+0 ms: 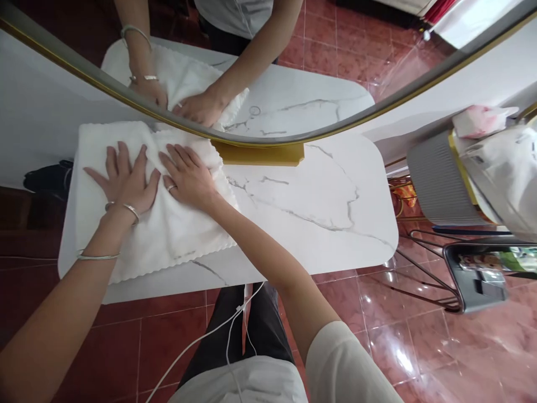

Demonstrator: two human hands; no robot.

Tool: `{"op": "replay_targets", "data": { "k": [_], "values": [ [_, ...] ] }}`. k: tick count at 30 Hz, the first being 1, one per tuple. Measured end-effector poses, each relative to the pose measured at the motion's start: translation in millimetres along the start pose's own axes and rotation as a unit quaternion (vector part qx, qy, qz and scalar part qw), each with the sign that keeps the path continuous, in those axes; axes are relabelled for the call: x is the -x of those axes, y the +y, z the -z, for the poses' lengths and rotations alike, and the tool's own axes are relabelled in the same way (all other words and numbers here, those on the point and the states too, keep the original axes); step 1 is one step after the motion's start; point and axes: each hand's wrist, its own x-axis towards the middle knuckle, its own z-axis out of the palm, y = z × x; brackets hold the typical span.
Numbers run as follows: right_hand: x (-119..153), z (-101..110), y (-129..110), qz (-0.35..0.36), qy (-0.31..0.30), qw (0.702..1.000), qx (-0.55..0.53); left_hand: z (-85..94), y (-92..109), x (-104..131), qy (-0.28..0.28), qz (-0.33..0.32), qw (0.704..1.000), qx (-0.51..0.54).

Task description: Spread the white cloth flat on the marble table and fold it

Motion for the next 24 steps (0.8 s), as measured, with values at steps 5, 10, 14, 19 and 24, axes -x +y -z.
{"op": "replay_targets", "data": {
  "k": [5, 10, 14, 19, 24],
  "values": [
    [36, 15, 28, 0.055, 0.003, 0.998, -0.006, -14.0, 39, 16, 0.003, -0.02, 1.0, 0.003],
    [75, 37, 67, 0.09, -0.003, 0.996, -0.01, -32.7, 89, 37, 0.001, -0.016, 1.0, 0.009],
    [113, 53, 101, 0.058, 0.002, 0.998, 0.004, -48.9, 135, 53, 0.029, -0.049, 0.997, 0.052],
    [169, 68, 121, -0.037, 0.074, 0.996, -0.024, -62.2, 178, 65, 0.013, -0.155, 0.986, 0.059],
    [257, 88, 83, -0.088, 0.272, 0.949, -0.129, -70.3, 200, 68, -0.001, -0.213, 0.975, 0.066]
  ]
}}
